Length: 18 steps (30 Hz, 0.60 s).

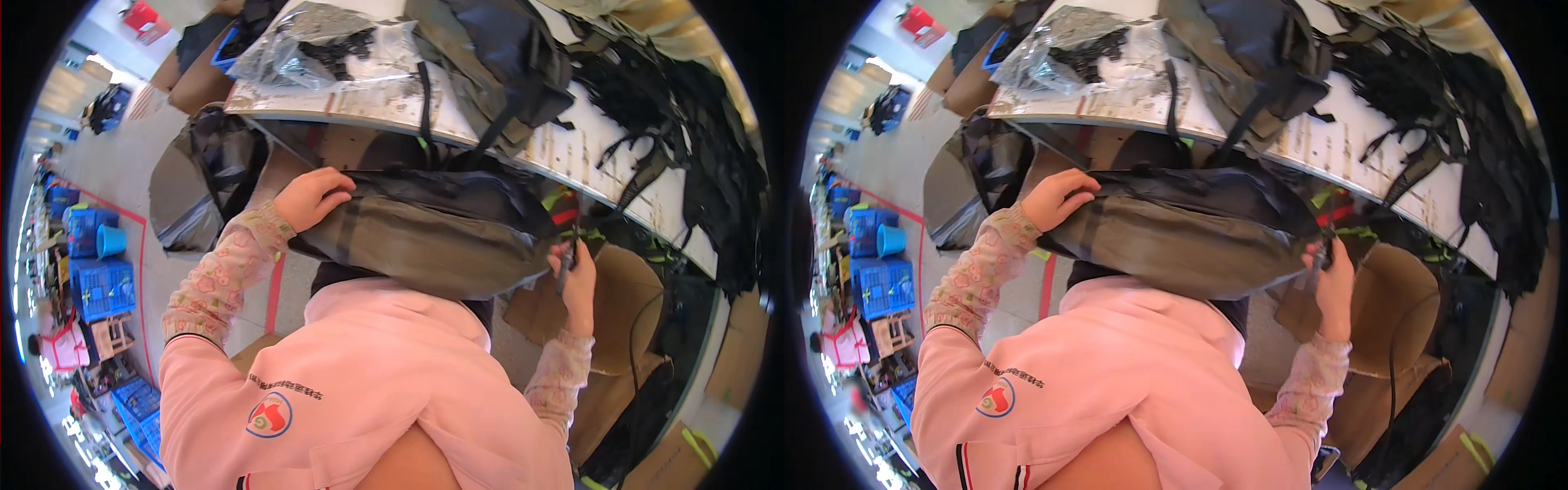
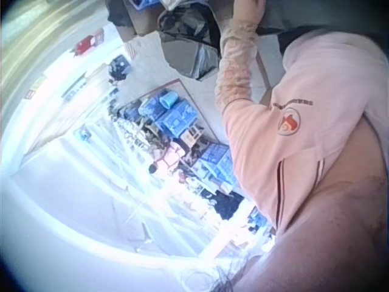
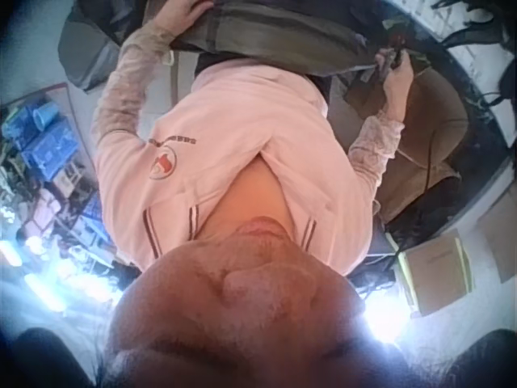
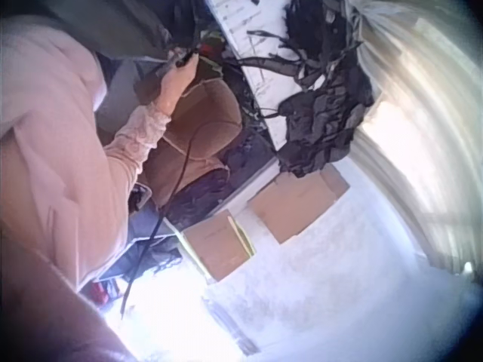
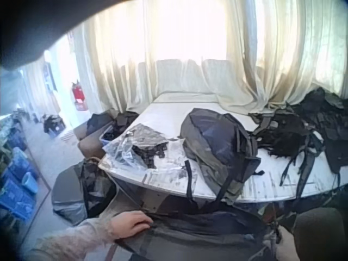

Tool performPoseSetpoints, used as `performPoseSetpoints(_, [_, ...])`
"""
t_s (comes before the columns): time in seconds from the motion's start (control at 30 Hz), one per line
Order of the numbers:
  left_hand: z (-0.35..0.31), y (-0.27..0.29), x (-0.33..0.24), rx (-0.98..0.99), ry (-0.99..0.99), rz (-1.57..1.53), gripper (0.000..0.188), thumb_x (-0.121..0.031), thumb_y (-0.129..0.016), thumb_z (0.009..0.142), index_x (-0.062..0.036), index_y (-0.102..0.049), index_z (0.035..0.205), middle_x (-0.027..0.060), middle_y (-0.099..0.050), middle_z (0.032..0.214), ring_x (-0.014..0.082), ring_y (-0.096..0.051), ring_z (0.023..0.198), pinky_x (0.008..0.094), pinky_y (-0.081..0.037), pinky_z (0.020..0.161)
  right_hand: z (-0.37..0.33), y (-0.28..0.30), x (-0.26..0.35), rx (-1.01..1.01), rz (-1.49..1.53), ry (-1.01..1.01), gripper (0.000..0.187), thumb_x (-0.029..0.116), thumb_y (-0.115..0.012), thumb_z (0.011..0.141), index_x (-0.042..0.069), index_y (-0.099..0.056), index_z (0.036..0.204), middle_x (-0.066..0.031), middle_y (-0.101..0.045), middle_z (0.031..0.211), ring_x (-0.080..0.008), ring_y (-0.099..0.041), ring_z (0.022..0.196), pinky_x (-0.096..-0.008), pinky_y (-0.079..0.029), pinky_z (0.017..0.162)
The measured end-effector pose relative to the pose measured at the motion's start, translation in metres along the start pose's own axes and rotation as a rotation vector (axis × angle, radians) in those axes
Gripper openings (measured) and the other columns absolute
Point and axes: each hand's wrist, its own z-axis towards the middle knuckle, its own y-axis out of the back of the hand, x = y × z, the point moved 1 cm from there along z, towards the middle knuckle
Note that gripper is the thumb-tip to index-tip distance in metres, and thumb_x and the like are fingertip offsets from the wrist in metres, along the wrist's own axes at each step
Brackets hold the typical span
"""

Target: Trim excess fabric or strap material from a textile product using scissors.

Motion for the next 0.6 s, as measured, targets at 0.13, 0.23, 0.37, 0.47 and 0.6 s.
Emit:
performPoseSetpoints(0.13, [0.003,-0.028,0.028,0.359,0.095,-0.056,0.04,-0.023,-0.076,0.074,-0.0037,-0.06,0.105,0.0146,-0.062,0.093,0.0301,-0.06,0.092,0.0382,-0.047,0.082,0.017,-0.023,0.01,0.038,0.013,0.207,0.023,0.001,-0.072,0.076,0.003,-0.058,0.094,0.0007,-0.06,0.082,-0.0057,-0.05,0.069,-0.0224,-0.042,0.063])
performPoseSetpoints(0.23, [0.004,-0.03,0.018,0.427,0.167,-0.102,0.038,-0.024,-0.074,0.079,-0.0038,-0.061,0.109,0.0093,-0.064,0.094,0.0206,-0.058,0.093,0.0306,-0.045,0.087,0.024,-0.036,0.007,0.147,-0.043,0.073,0.028,0.001,-0.072,0.074,0.001,-0.056,0.097,-0.0065,-0.066,0.086,-0.0134,-0.061,0.079,-0.0265,-0.047,0.074])
performPoseSetpoints(0.37, [0.009,-0.032,0.041,0.458,0.366,-0.537,0.031,-0.021,-0.066,0.087,-0.0026,-0.062,0.111,0.0068,-0.065,0.099,0.0138,-0.057,0.095,0.0277,-0.044,0.088,0.035,-0.054,-0.014,0.2,-0.01,0.086,0.029,0.001,-0.073,0.074,0.001,-0.055,0.097,-0.0072,-0.066,0.086,-0.0158,-0.062,0.078,-0.0286,-0.048,0.073])
performPoseSetpoints(0.47, [0.011,-0.031,0.041,0.522,0.361,-0.507,0.026,-0.015,-0.058,0.091,-0.0009,-0.062,0.112,0.0038,-0.064,0.102,0.0119,-0.056,0.095,0.0268,-0.043,0.09,0.041,-0.06,-0.026,0.138,-0.009,0.079,0.029,0.002,-0.074,0.074,0.001,-0.055,0.096,-0.0068,-0.065,0.084,-0.0148,-0.061,0.077,-0.0285,-0.048,0.072])
performPoseSetpoints(0.6, [0.009,-0.035,0.019,0.55,0.258,-0.252,0.015,-0.006,-0.07,0.078,-0.0111,-0.067,0.092,0.0018,-0.049,0.08,0.014,-0.051,0.071,0.0295,-0.043,0.065,0.047,-0.054,-0.029,0.212,0.087,0.049,0.027,0.002,-0.074,0.075,0.004,-0.055,0.095,-0.0007,-0.059,0.08,-0.0076,-0.055,0.07,-0.0224,-0.045,0.062])
